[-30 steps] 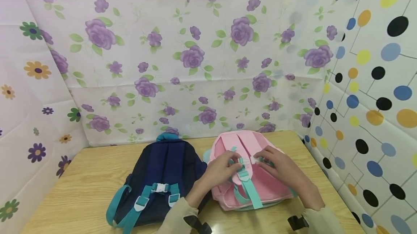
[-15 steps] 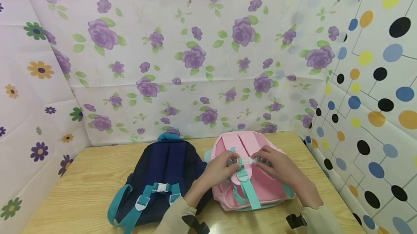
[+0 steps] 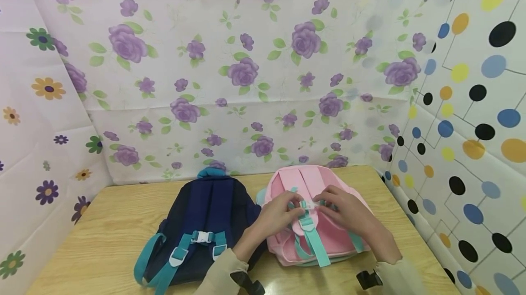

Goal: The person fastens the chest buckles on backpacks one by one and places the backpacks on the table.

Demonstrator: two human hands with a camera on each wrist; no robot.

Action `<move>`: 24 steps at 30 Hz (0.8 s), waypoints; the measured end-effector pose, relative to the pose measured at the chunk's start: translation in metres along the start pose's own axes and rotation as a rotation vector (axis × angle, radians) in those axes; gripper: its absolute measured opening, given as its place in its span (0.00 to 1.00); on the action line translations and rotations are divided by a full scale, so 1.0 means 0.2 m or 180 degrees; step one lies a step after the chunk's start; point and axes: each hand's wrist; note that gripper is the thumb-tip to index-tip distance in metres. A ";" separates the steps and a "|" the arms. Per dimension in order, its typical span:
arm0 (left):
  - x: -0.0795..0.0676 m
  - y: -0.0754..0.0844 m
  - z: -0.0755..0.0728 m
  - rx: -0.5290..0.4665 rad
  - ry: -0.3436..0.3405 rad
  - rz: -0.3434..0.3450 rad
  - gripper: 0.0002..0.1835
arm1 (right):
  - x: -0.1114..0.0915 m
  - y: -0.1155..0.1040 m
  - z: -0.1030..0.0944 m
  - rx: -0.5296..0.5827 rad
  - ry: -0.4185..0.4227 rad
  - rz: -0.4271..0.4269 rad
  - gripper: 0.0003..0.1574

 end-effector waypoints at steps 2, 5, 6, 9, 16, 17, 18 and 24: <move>0.00 0.00 0.00 0.0022 0.0005 -0.0007 0.10 | 0.00 0.00 0.00 -0.0027 0.0013 0.0000 0.16; 0.00 0.01 0.01 0.0044 0.0010 -0.0010 0.10 | -0.01 0.00 0.01 -0.0036 0.0021 0.0021 0.15; 0.00 0.01 0.01 0.0053 0.0009 -0.0011 0.10 | -0.01 0.00 0.01 -0.0027 0.0024 0.0022 0.15; 0.00 0.01 0.02 0.0101 0.0001 -0.0010 0.09 | -0.01 0.01 0.01 -0.0014 -0.0002 0.0019 0.15; 0.00 0.01 0.05 0.0229 -0.0039 0.0017 0.11 | -0.01 0.01 0.04 0.0033 -0.0091 0.0066 0.15; 0.00 0.01 0.05 0.0237 -0.0045 0.0016 0.11 | -0.01 0.01 0.04 0.0037 -0.0096 0.0083 0.15; 0.00 0.01 0.05 0.0239 -0.0047 0.0012 0.12 | -0.02 0.01 0.03 0.0054 -0.0097 0.0094 0.15; -0.01 0.00 0.05 0.0161 -0.0093 -0.0059 0.14 | -0.02 0.01 0.02 0.0114 -0.0193 0.0123 0.15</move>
Point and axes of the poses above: each hand's wrist, its own x-axis towards the middle knuckle, its own z-axis out of the palm, y = z × x, and after that the axes turned 9 degrees about y, right-handed
